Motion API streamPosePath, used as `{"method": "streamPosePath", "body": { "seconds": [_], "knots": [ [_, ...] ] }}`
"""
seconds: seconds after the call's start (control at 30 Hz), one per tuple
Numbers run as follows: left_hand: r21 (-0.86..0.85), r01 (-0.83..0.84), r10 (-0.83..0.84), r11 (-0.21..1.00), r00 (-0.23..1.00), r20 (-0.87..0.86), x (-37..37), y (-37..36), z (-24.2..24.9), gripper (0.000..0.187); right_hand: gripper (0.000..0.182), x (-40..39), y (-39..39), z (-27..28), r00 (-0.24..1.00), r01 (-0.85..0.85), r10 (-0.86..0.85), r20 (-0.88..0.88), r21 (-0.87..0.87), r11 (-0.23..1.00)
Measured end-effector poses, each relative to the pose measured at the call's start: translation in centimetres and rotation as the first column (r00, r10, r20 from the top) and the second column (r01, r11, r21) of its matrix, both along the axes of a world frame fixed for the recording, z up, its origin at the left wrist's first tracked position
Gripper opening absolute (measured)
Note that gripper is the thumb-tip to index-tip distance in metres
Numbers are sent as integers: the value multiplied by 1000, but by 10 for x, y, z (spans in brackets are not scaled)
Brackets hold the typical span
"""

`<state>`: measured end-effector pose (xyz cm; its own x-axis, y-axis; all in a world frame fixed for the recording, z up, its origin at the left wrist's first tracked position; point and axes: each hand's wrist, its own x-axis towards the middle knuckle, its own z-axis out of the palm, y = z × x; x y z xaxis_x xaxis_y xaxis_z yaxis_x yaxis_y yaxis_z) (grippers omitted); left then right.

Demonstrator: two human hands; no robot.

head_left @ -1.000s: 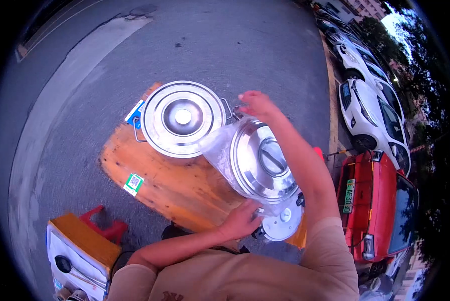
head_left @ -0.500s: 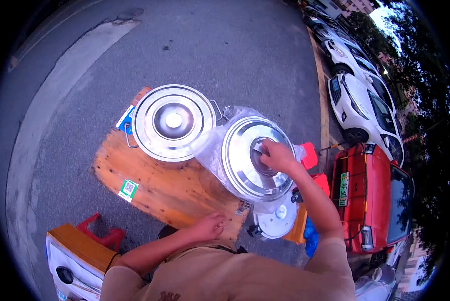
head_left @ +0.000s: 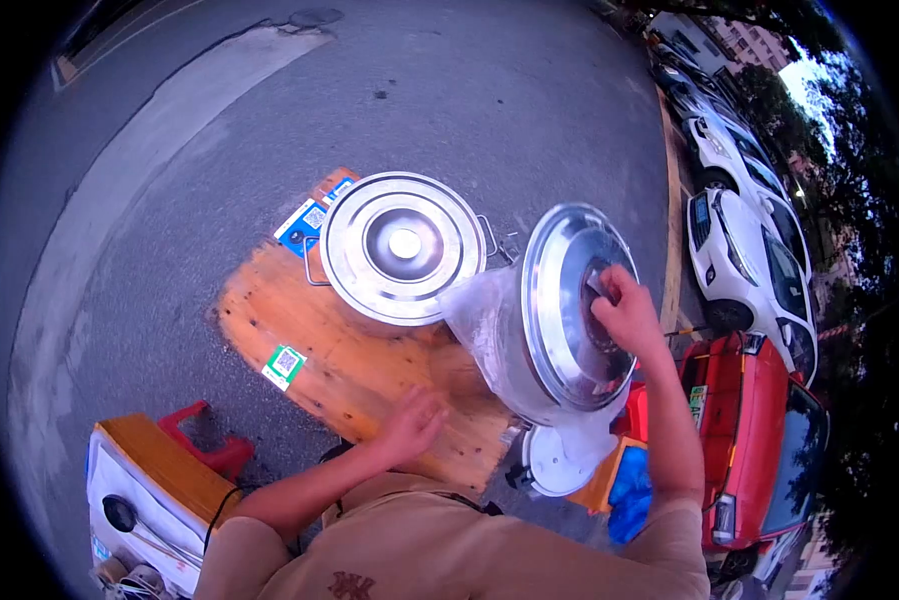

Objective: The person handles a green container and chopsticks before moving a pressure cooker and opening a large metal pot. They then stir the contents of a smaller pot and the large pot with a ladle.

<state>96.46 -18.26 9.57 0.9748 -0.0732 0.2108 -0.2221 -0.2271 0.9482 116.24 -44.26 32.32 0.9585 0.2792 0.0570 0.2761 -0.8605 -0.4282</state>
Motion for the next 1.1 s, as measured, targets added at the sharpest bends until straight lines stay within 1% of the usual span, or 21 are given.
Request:
{"method": "streamPosePath", "body": {
  "seconds": [0.07,0.13,0.17,0.23,0.3,0.37,0.4,0.47,0.53,0.6,0.63,0.7,0.73,0.8,0.83,0.87,0.93,1.0,1.03,1.07,1.1],
  "knots": [
    [107,-85,65,991,982,176,30,7,52,30,26,13,29,13,999,-40,39,23,49,998],
    [322,-67,-44,945,945,325,56,7,86,37,27,27,68,22,994,-100,94,61,115,988],
    [322,-68,-44,944,944,327,59,-3,86,37,28,35,91,23,990,-125,116,75,127,984],
    [403,-24,-146,915,911,386,67,-27,77,47,31,58,133,11,984,-177,173,49,97,979],
    [450,27,-221,892,896,384,64,-49,77,50,33,75,179,-11,988,-133,139,-63,97,986],
    [503,81,-303,860,875,378,61,-75,65,52,37,100,215,-53,966,-260,260,19,66,963],
    [501,96,-328,860,857,397,59,-81,63,52,37,100,233,-63,970,-229,236,-62,98,968],
    [589,213,-392,779,899,194,58,-87,61,48,32,105,261,-95,963,-266,266,-40,-16,964],
    [625,236,-417,744,895,159,61,-91,56,47,31,104,278,-117,962,-266,260,-86,-68,961],
    [304,137,-252,943,891,378,66,-92,55,43,31,101,284,-132,960,-261,249,-132,-84,962],
    [307,143,-258,941,889,379,66,-92,54,43,31,101,285,-138,961,-255,243,-130,-81,964],
    [-27,295,-287,955,943,172,68,-83,76,37,34,99,285,-144,959,-228,215,-182,-53,972],
    [-27,307,-298,951,940,167,69,-81,81,37,34,98,284,-147,961,-216,203,-187,-51,975],
    [-77,359,-361,930,932,-11,68,-79,85,32,36,94,281,-147,967,-217,213,-137,-13,976],
    [-75,377,-379,923,925,-15,66,-78,87,32,42,95,277,-147,962,-238,230,-150,-35,971],
    [-40,370,-370,928,929,6,64,-77,89,31,42,89,270,-142,966,-219,211,-151,-32,975],
    [-7,377,-377,926,926,25,60,-76,83,29,48,68,254,-120,972,-234,233,-39,-21,972],
    [247,342,-398,907,887,233,57,-78,68,22,50,59,210,-100,959,-273,279,-59,90,958],
    [247,354,-409,902,883,228,55,-77,68,22,46,47,180,-85,961,-278,277,28,149,949],
    [164,357,-390,920,880,273,54,-76,69,22,43,49,145,-97,958,-245,227,175,87,966],
    [79,360,-366,929,876,313,52,-75,70,23,43,39,110,-82,976,-182,171,138,78,980]
  ]
}}
